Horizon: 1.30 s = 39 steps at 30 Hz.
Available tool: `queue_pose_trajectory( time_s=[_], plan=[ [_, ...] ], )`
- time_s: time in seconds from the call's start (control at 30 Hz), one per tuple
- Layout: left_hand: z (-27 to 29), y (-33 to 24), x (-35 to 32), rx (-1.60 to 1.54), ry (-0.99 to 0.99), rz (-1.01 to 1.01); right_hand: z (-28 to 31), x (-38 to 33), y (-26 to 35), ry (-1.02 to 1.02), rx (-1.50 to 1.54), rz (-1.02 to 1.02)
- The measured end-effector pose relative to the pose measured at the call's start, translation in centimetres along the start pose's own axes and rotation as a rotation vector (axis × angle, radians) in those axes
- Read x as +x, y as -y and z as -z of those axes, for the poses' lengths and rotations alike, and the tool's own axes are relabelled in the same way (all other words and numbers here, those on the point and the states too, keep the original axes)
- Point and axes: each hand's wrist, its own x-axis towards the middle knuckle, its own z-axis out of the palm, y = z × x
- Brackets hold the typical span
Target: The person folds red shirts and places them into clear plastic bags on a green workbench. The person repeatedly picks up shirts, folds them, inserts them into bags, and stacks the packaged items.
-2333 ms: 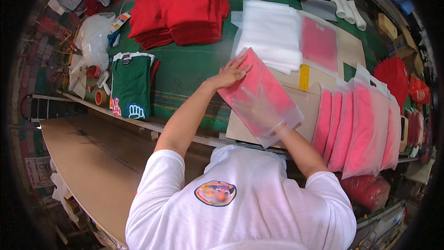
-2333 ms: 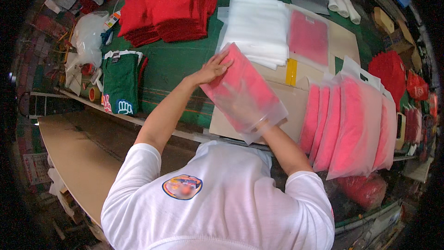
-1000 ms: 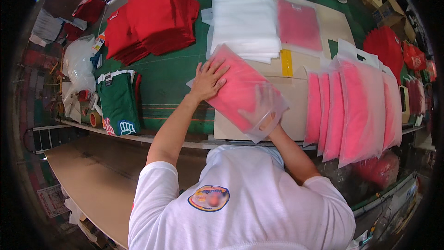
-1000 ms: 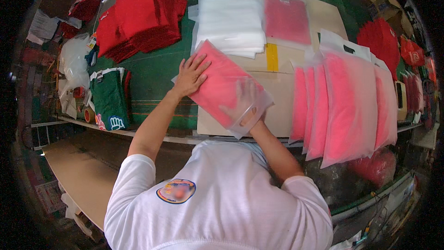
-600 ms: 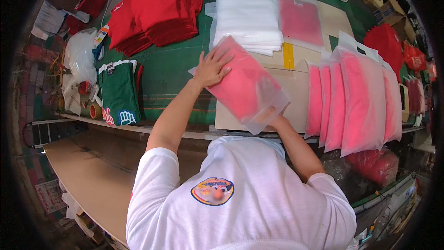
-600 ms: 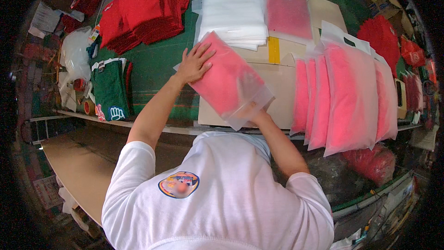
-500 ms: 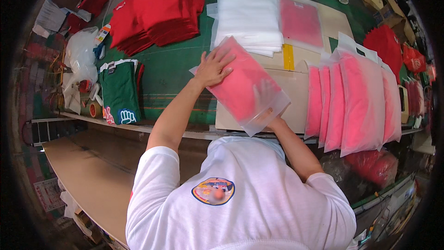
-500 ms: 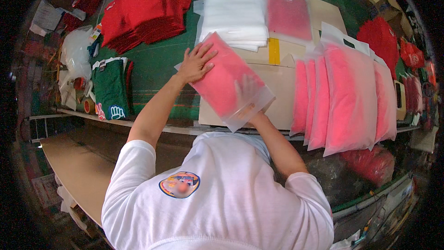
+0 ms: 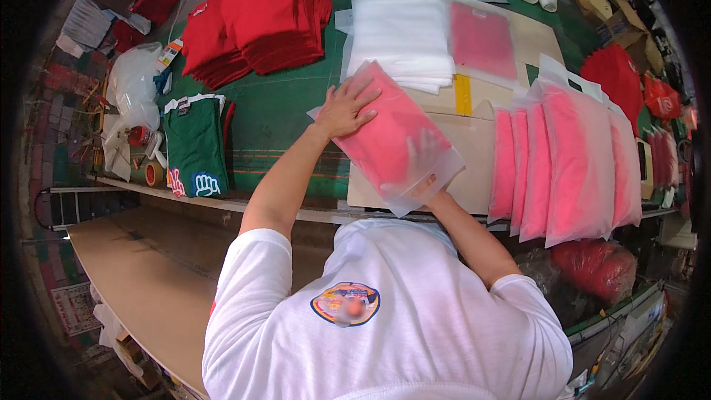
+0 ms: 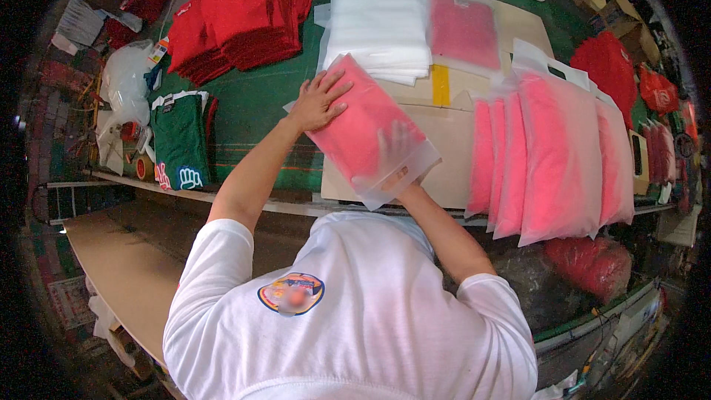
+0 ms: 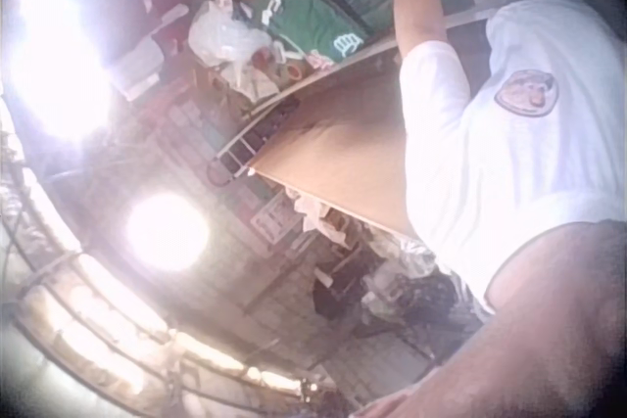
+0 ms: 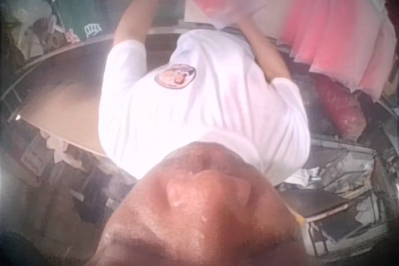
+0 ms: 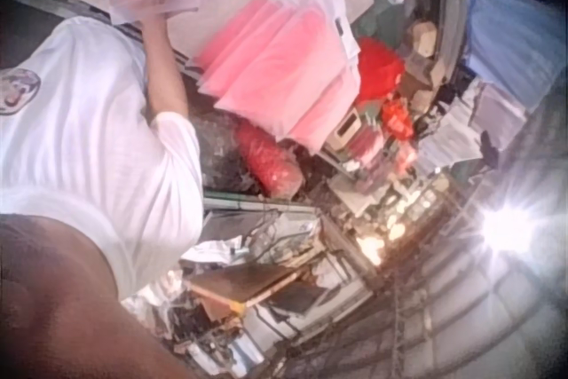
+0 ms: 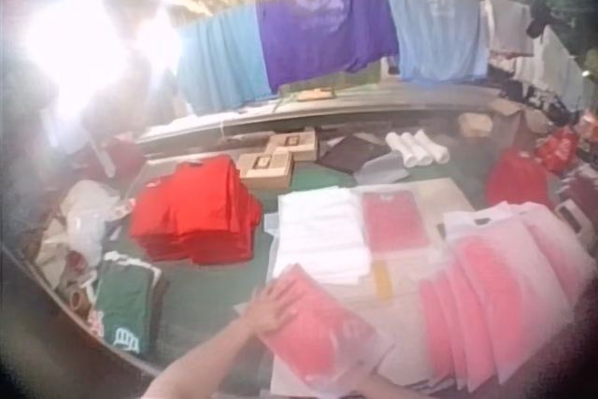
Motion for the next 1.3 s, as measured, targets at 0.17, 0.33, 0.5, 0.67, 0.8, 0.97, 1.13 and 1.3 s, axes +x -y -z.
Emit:
queue_pose_trajectory(
  time_s=[0.17, 0.33, 0.5, 0.67, 0.8, 0.97, 1.13, 1.3],
  plan=[
    [-1.7, -3.4, -0.7, 0.247, -0.089, 0.001, 0.4, 0.2, 0.0, -0.038, -0.005, 0.040],
    [-1.6, -7.5, -0.6, 0.176, -0.077, -0.018, 0.6, 0.0, -0.4, 0.038, -0.062, 0.036],
    [-1.8, -7.9, -0.9, 0.169, -0.083, -0.015, 2.7, 0.5, 0.8, 0.116, -0.163, 0.005],
    [-2.0, -8.2, -0.2, 0.174, -0.010, -0.012, 2.4, 2.0, 2.1, 0.166, -0.078, -0.119],
    [-2.6, -7.9, 0.4, 0.127, -0.069, -0.026, 0.4, 1.9, 1.9, 0.039, -0.073, -0.102],
    [-3.2, -11.1, -3.5, -0.259, -0.389, -0.005, -7.5, -0.3, 0.5, -0.026, -0.146, -0.023],
    [-2.0, -12.5, -12.1, -0.371, -0.325, -0.231, -6.8, 3.8, 4.5, -0.021, -0.474, -0.116],
    [-1.5, -10.7, -14.6, -0.176, -0.401, -0.241, -3.1, 4.7, 4.4, -0.008, -0.196, -0.119]
  ],
)
